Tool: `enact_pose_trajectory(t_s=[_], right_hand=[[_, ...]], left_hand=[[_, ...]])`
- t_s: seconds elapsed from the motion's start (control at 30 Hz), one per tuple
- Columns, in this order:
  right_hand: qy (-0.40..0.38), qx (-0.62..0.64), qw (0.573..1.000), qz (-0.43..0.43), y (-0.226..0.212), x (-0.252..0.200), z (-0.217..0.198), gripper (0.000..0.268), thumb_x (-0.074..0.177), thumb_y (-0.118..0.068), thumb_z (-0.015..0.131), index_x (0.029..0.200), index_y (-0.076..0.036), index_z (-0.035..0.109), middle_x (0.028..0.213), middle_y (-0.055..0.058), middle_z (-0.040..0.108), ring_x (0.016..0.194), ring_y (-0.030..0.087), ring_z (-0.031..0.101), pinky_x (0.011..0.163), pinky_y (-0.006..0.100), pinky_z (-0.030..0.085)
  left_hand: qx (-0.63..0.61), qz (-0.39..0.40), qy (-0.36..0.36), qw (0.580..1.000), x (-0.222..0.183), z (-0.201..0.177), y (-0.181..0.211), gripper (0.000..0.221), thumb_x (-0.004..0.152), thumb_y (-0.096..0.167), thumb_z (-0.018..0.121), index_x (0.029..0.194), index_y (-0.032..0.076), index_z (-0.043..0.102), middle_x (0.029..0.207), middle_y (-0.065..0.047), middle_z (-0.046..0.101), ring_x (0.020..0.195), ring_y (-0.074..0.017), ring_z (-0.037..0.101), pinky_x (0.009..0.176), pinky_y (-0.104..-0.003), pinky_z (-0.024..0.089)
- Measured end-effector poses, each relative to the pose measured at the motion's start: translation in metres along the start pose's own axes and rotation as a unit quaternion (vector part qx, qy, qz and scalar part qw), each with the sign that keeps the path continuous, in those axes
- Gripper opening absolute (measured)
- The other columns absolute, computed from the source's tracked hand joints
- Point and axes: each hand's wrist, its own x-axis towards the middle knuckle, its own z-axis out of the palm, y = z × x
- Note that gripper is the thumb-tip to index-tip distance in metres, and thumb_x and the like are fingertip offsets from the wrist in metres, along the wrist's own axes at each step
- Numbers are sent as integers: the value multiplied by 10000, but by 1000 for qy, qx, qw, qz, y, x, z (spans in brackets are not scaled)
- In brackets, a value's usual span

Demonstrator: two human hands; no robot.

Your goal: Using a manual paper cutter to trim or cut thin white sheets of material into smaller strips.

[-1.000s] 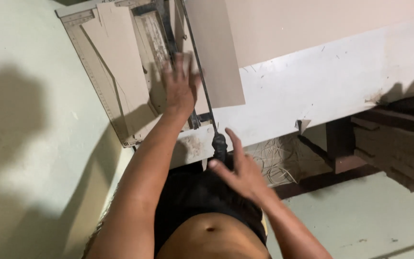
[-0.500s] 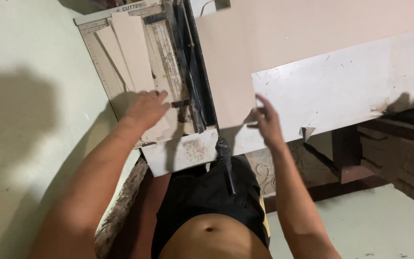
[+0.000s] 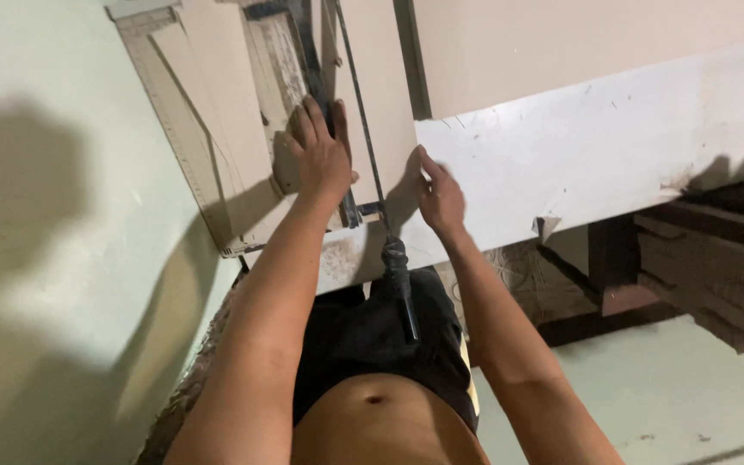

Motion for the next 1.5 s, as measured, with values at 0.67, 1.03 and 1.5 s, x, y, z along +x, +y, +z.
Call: enact_pose_trajectory(t_s=[0.67, 1.03, 1.5], right_hand=[[-123, -305, 944, 11, 2, -127, 50, 824, 932, -289, 560, 1625, -181, 127, 860, 254, 753, 781, 480, 751, 677, 583, 592], [-197, -175, 963, 66, -135, -160, -42, 893, 901, -563, 552, 1636, -226, 175, 771, 227, 748, 711, 444, 760, 679, 523, 608], [39, -380, 921, 74, 5, 26, 46, 897, 756, -515, 896, 1332, -29, 409, 1162, 122, 428, 1074, 358, 603, 787, 549, 630]], left_hand=[[4, -21, -1, 1000, 14, 8, -3, 1152, 832, 195, 864, 1649, 134, 54, 1641, -307, -115, 1545, -459, -59, 1193, -740, 75], [131, 53, 65, 988, -13, 16, -3, 933, 829, 262, 818, 1577, 170, 267, 1620, -204, 14, 1491, -429, -2, 1161, -704, -8], [371, 242, -39, 896, -48, 29, -117, 170, 893, 182, 685, 1053, 220, 726, 1129, -16, 711, 1093, -245, 665, 953, -478, 523]])
